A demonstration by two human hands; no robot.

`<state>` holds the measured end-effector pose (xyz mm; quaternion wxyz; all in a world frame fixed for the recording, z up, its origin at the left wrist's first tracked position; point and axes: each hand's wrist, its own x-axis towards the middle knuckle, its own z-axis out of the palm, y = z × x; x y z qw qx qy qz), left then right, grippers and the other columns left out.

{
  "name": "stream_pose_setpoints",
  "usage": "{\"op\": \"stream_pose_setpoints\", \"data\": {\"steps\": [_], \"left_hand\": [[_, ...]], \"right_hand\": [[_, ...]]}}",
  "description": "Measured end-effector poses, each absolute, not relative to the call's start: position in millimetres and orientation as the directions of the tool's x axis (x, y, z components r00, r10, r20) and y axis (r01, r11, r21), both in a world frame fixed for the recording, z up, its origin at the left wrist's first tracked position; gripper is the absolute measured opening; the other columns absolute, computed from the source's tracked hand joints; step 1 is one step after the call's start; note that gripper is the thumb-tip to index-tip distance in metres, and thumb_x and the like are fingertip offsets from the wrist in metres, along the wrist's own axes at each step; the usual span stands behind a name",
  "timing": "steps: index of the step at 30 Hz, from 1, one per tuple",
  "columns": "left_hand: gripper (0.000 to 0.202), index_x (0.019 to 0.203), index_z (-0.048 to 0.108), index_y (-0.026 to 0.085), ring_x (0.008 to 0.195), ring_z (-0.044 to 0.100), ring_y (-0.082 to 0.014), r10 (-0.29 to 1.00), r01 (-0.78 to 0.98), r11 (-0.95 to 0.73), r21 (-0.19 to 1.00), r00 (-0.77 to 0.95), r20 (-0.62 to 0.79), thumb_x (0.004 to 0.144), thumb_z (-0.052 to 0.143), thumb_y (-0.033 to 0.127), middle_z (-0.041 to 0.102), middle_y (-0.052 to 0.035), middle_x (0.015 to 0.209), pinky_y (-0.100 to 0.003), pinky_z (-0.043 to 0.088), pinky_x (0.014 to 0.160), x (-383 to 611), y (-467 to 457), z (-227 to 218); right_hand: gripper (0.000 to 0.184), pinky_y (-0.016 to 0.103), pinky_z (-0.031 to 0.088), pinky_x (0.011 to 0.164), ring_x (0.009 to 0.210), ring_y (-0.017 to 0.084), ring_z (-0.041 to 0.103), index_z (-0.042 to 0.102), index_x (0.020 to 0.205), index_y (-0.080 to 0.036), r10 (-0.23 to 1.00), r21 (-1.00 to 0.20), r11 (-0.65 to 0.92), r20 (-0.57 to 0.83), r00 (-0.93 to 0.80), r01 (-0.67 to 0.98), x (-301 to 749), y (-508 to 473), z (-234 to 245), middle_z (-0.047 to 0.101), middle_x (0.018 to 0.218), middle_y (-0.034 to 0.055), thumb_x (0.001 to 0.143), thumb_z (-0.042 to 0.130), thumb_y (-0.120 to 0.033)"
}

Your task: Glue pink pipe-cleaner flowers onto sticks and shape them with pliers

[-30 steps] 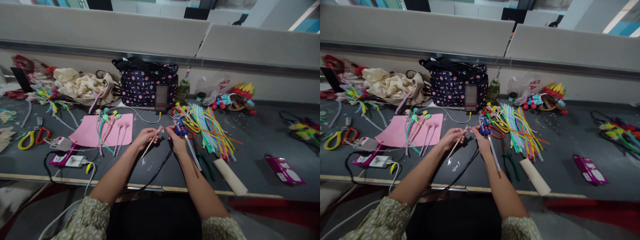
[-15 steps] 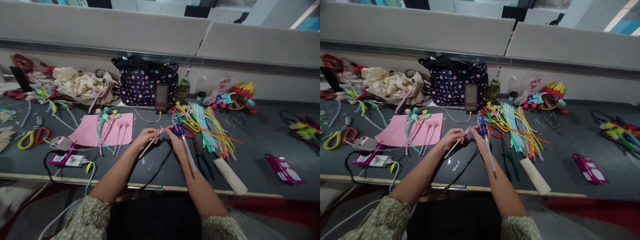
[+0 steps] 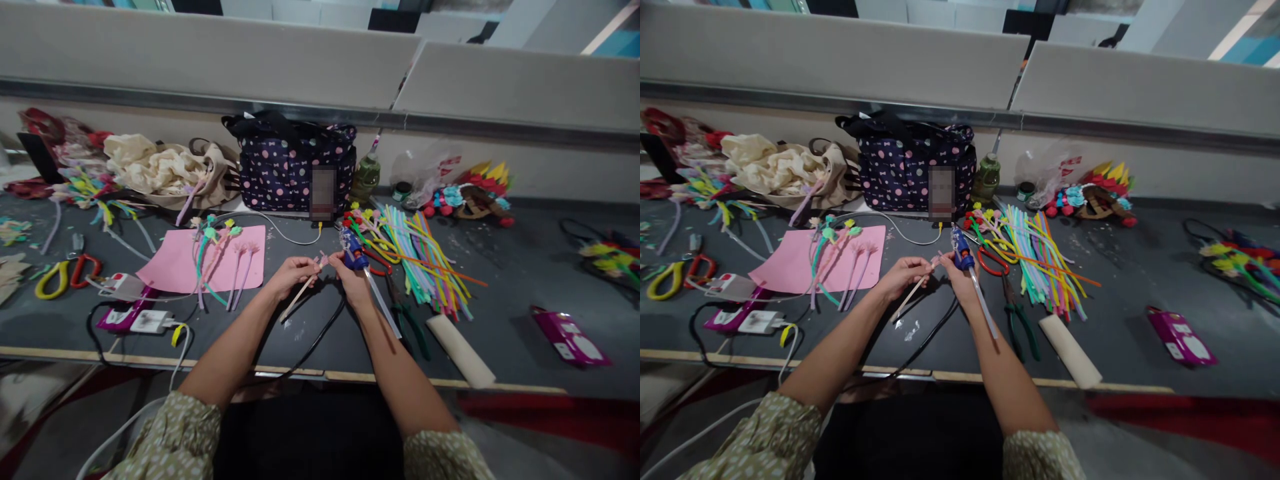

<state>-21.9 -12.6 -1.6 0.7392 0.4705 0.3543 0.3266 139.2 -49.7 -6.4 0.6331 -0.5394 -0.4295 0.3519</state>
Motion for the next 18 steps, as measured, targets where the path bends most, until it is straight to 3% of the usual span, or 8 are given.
{"op": "stream_pose_setpoints", "data": {"steps": [13, 18], "left_hand": [[0.035, 0.078, 0.069, 0.01, 0.05, 0.056, -0.0087, 0.795, -0.13, 0.358, 0.925, 0.562, -0.229, 0.064, 0.082, 0.039, 0.063, -0.0024, 0.061, -0.022, 0.049, 0.056, -22, -14, 1], [0.038, 0.08, 0.07, 0.009, 0.051, 0.058, -0.009, 0.802, -0.146, 0.388, 0.91, 0.541, -0.255, 0.063, 0.083, 0.041, 0.064, -0.0036, 0.063, -0.022, 0.05, 0.055, -21, -14, 1]], "right_hand": [[0.025, 0.029, 0.046, 0.06, 0.065, 0.015, 0.055, 0.065, 0.08, -0.017, 0.908, -0.99, 0.142, 0.139, 0.395, 0.022, 138, -52, 2, 0.063, 0.074, 0.0015, 0.071, 0.072, -0.04], [0.031, 0.028, 0.043, 0.055, 0.063, 0.013, 0.052, 0.065, 0.081, -0.018, 0.89, -0.988, 0.157, 0.138, 0.435, -0.006, 138, -52, 3, 0.065, 0.081, 0.0017, 0.07, 0.072, -0.047]]}}
